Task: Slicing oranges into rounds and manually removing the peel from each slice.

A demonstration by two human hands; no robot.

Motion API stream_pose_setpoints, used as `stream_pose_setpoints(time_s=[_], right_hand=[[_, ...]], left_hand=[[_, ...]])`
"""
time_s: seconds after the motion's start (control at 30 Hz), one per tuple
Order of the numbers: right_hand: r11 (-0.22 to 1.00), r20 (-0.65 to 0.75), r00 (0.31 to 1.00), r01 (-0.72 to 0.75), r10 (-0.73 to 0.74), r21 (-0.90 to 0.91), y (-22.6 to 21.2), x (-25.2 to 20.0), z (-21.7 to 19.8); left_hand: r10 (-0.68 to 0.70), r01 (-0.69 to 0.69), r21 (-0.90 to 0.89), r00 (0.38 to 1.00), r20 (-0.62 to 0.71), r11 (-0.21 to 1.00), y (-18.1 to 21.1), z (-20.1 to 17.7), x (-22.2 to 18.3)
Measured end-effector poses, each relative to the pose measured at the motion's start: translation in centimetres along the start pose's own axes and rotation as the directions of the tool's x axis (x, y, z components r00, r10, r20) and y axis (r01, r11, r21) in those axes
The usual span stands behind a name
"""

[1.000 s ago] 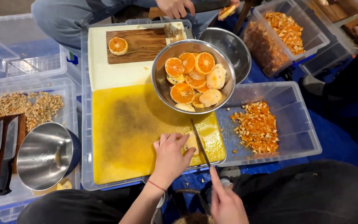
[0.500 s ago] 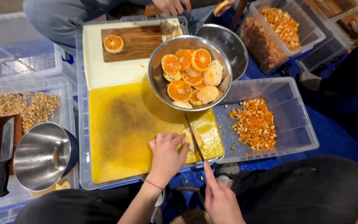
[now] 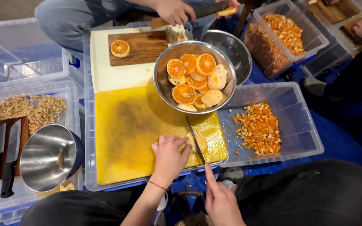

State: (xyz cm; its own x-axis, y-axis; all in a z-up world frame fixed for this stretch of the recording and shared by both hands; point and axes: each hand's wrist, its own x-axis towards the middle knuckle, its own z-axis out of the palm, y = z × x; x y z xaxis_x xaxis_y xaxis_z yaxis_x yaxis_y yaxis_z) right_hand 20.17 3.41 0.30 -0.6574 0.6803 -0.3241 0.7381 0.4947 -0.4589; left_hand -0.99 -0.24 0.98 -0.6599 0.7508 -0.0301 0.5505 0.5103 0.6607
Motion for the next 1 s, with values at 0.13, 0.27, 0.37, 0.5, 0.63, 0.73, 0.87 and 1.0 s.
stream_pose_setpoints(time_s=[0.13,0.27,0.37,0.5,0.63,0.73,0.87,1.0], right_hand=[[1.0,-0.345,0.939,-0.004,-0.001,-0.014,0.6,-3.9,0.7],[0.969,-0.5,0.835,0.147,-0.229,-0.199,-1.1,-6.3,-0.6],[0.977,-0.422,0.9,0.018,-0.109,-0.214,-1.7,-5.9,0.0],[0.977,-0.018,0.988,-0.155,0.154,-0.145,-0.6,-3.2,0.7],[0.999,-0.082,0.996,0.039,-0.04,-0.013,-0.2,-0.9,1.3],[0.975,-0.326,0.942,0.144,-0.083,0.169,0.1,-2.2,-0.6],[0.951,-0.611,0.766,-0.001,0.2,0.309,0.8,-5.4,-4.7],[0.912,-0.488,0.798,-0.179,0.354,0.368,3.3,-5.7,-7.1]], left_hand=[[-0.003,0.004,0.024,0.999,-0.051,1.0,-0.5,0.1,0.1],[-0.035,0.035,-0.018,0.999,0.01,0.999,-0.3,-0.5,-0.2],[-0.052,0.052,-0.019,0.998,0.026,0.998,-0.4,-0.3,0.1],[-0.018,0.018,-0.015,1.0,0.011,1.0,-0.2,-0.1,0.3],[-0.005,0.005,0.007,1.0,-0.003,1.0,0.5,-0.1,-0.3],[-0.036,0.03,0.067,0.995,0.093,0.997,2.1,0.4,-0.3],[0.075,-0.056,0.183,0.992,-0.103,0.981,3.6,4.0,0.4],[0.217,-0.123,0.426,0.959,-0.181,0.896,6.1,6.5,2.2]])
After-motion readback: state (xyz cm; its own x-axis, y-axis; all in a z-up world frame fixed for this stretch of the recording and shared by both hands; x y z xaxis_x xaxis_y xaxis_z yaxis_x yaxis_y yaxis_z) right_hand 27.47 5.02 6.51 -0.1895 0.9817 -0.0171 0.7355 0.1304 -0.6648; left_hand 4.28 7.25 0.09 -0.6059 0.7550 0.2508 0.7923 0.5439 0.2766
